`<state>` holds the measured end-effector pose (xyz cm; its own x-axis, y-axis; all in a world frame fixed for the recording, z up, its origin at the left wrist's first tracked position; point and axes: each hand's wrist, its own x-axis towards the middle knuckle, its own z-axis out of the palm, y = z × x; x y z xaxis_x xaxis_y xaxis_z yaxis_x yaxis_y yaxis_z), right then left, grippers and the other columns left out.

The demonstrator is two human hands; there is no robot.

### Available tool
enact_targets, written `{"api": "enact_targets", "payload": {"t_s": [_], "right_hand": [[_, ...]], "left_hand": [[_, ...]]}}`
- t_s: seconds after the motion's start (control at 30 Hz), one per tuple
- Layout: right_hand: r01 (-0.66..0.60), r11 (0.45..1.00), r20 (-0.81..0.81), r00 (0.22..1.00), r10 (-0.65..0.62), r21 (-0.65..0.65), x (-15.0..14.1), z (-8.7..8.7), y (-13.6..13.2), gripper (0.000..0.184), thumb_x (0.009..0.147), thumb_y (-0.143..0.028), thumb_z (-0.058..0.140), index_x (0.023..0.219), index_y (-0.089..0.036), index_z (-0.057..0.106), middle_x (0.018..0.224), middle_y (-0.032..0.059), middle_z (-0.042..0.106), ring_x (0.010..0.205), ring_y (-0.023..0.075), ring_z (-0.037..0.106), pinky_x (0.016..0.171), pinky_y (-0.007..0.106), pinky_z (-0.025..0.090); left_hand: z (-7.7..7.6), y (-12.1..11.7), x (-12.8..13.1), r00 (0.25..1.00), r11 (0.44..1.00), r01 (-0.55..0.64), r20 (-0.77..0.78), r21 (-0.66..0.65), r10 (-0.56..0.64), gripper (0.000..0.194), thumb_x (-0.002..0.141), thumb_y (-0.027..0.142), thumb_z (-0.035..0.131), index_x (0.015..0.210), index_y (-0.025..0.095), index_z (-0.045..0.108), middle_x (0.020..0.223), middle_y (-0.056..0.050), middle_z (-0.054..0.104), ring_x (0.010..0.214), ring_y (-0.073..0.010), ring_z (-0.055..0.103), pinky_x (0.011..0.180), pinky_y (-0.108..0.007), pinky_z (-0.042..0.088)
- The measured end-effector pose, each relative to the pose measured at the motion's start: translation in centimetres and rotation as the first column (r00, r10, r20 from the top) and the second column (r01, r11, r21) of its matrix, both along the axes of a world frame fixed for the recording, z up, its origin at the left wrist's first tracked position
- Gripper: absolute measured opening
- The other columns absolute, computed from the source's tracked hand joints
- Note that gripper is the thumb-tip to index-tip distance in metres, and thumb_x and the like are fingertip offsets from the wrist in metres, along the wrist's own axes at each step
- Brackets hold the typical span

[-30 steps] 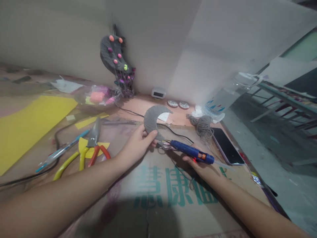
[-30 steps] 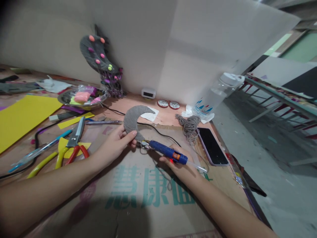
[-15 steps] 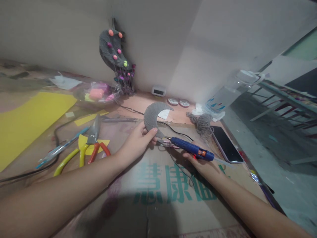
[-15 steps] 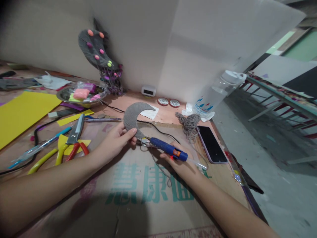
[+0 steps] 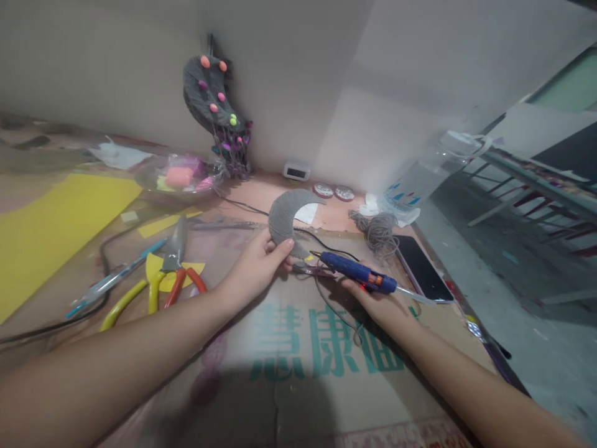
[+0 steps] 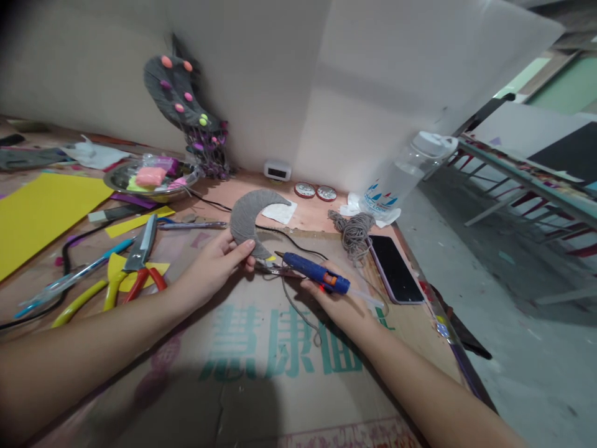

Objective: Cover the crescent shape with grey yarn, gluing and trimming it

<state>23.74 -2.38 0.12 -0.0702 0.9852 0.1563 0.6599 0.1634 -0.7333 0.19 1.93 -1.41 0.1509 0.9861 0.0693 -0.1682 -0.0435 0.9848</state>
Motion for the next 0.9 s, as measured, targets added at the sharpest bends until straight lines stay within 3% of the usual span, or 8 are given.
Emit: {"api": "enact_targets", "payload": {"t_s": [0.13,0.27,0.37,0.5,0.7,0.9], "right_hand": [[0.119,0.992,0.037,0.992,-0.121,0.041,0.5,0.6,0.5,0.025,0.081,-0.046,0.060,0.075,-0.023,0.064,0.072,0.0035,0.067,0.070,0.0221,0.064,0.066,0.032,0.051],[0.114,0.993,-0.107,0.988,-0.109,0.035,1.6,1.2,1.0,0.039,0.087,-0.053,0.052,0.078,-0.019,0.069,0.078,0.0055,0.069,0.073,0.0199,0.063,0.067,0.031,0.049],[0.152,0.988,-0.158,0.976,-0.148,0.007,2.2,1.8,1.6,0.041,0.082,-0.055,0.060,0.086,-0.016,0.072,0.085,0.0089,0.071,0.079,0.0231,0.065,0.063,0.031,0.050],[0.198,0.979,-0.075,0.978,-0.195,0.040,2.4,2.3,3.0,0.044,0.075,-0.053,0.069,0.093,-0.014,0.073,0.089,0.0110,0.073,0.086,0.0275,0.066,0.067,0.035,0.051],[0.160,0.985,0.011,0.987,-0.161,0.068,1.2,2.7,7.9,0.041,0.076,-0.049,0.069,0.095,-0.013,0.073,0.080,0.0091,0.073,0.079,0.0264,0.067,0.071,0.036,0.052],[0.162,0.985,0.033,0.986,-0.164,0.056,-0.7,0.4,14.2,0.028,0.079,-0.039,0.069,0.089,-0.013,0.069,0.080,0.0095,0.073,0.073,0.0237,0.067,0.073,0.036,0.052]], "left_hand": [[-0.2,0.2,0.1,0.998,0.999,-0.016,0.055,-0.047,0.018,0.025,0.081,0.036,0.067,0.090,0.016,0.055,0.060,0.004,0.060,0.052,-0.0100,0.057,0.053,-0.022,0.048],[-0.5,0.3,0.2,0.998,0.999,-0.012,0.058,-0.036,0.014,0.031,0.079,0.041,0.069,0.090,0.015,0.055,0.060,0.003,0.061,0.050,-0.0099,0.056,0.051,-0.021,0.047],[-0.5,0.3,0.4,0.998,1.000,0.002,0.063,-0.008,-0.001,0.035,0.078,0.046,0.070,0.089,0.016,0.056,0.059,0.002,0.060,0.050,-0.0105,0.056,0.048,-0.021,0.045],[-0.1,0.1,0.6,0.997,1.000,-0.005,0.081,0.023,0.004,0.038,0.074,0.050,0.071,0.085,0.016,0.057,0.062,0.003,0.059,0.051,-0.0099,0.053,0.050,-0.022,0.044],[-0.1,0.2,0.5,0.998,0.993,-0.046,0.047,0.104,0.041,0.033,0.075,0.046,0.071,0.084,0.015,0.060,0.073,0.000,0.063,0.062,-0.0111,0.054,0.059,-0.023,0.045],[-0.6,0.8,0.5,0.996,0.992,-0.083,0.024,0.090,0.081,0.035,0.073,0.041,0.071,0.092,0.015,0.059,0.087,-0.005,0.067,0.071,-0.0142,0.060,0.060,-0.024,0.048]]}}
